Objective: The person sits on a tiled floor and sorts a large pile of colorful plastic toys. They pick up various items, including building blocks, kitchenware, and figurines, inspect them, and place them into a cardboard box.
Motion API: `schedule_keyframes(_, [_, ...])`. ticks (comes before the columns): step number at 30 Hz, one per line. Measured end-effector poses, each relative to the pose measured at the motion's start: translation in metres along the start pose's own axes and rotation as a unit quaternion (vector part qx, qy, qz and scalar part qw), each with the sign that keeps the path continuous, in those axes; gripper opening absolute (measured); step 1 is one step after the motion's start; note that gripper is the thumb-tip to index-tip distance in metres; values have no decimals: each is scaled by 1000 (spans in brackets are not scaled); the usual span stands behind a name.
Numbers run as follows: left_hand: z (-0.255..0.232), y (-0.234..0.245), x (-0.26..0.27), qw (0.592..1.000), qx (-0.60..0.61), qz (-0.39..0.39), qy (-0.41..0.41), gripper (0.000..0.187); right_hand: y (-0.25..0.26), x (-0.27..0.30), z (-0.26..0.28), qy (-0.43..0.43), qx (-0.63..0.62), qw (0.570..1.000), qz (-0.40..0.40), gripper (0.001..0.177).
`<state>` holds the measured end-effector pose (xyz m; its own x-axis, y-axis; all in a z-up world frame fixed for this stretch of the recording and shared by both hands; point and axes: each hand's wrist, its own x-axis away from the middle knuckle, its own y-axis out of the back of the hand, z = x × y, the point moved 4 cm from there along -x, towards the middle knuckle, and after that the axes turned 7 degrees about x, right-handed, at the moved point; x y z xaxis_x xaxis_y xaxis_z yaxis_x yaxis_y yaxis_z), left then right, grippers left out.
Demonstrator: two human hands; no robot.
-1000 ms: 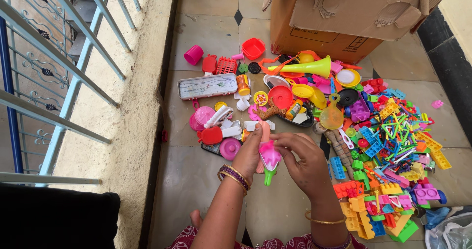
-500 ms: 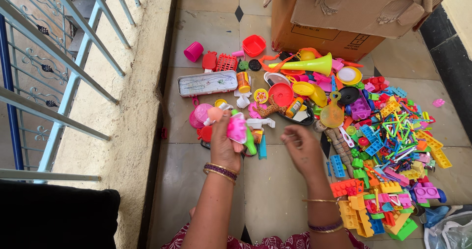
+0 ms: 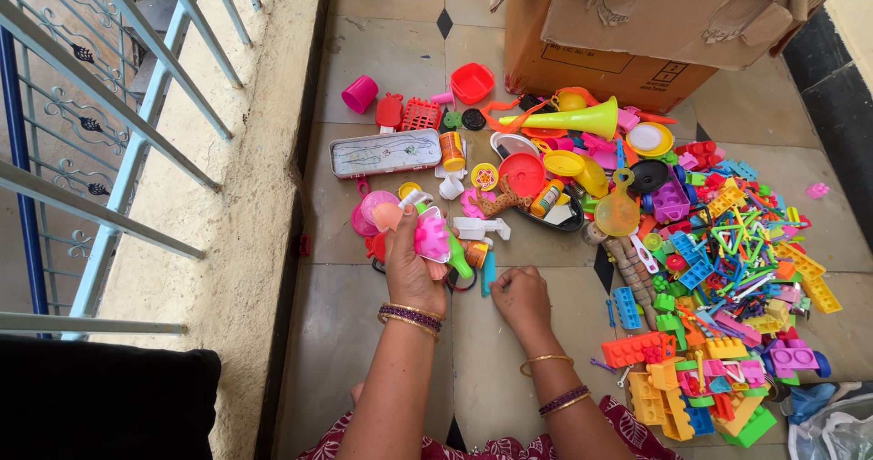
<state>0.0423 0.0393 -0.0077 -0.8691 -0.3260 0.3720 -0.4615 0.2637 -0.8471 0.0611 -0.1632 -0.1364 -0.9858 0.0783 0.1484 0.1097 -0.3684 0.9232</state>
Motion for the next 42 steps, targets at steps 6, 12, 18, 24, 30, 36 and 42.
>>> schedule_keyframes(6, [4, 4, -1, 1000, -16, -15, 5, 39, 12, 4, 2, -8, -6, 1000, -15, 43])
schedule_keyframes(12, [6, 5, -2, 999, -22, -27, 8, 39, 1, 3, 3, -1, 10, 999, -31, 36])
schedule_keyframes(18, [8, 9, -3, 999, -33, -35, 14, 36, -2, -22, -35, -35, -108, 993, 20, 32])
schedule_keyframes(24, [14, 12, -7, 995, -92, 9, 24, 31, 70, -20, -31, -49, -452, 891, 1, 20])
schedule_keyframes(30, [31, 7, 4, 987, -133, 39, 86, 35, 131, 24, 39, 83, -551, 830, -43, 28])
schedule_keyframes(36, [37, 2, 13, 983, -151, 66, 83, 46, 153, 67, 84, 165, -348, 911, -147, 20])
schedule_keyframes(42, [34, 6, 12, 975, -192, 17, 110, 45, 142, 60, 83, 141, -392, 908, -32, 20])
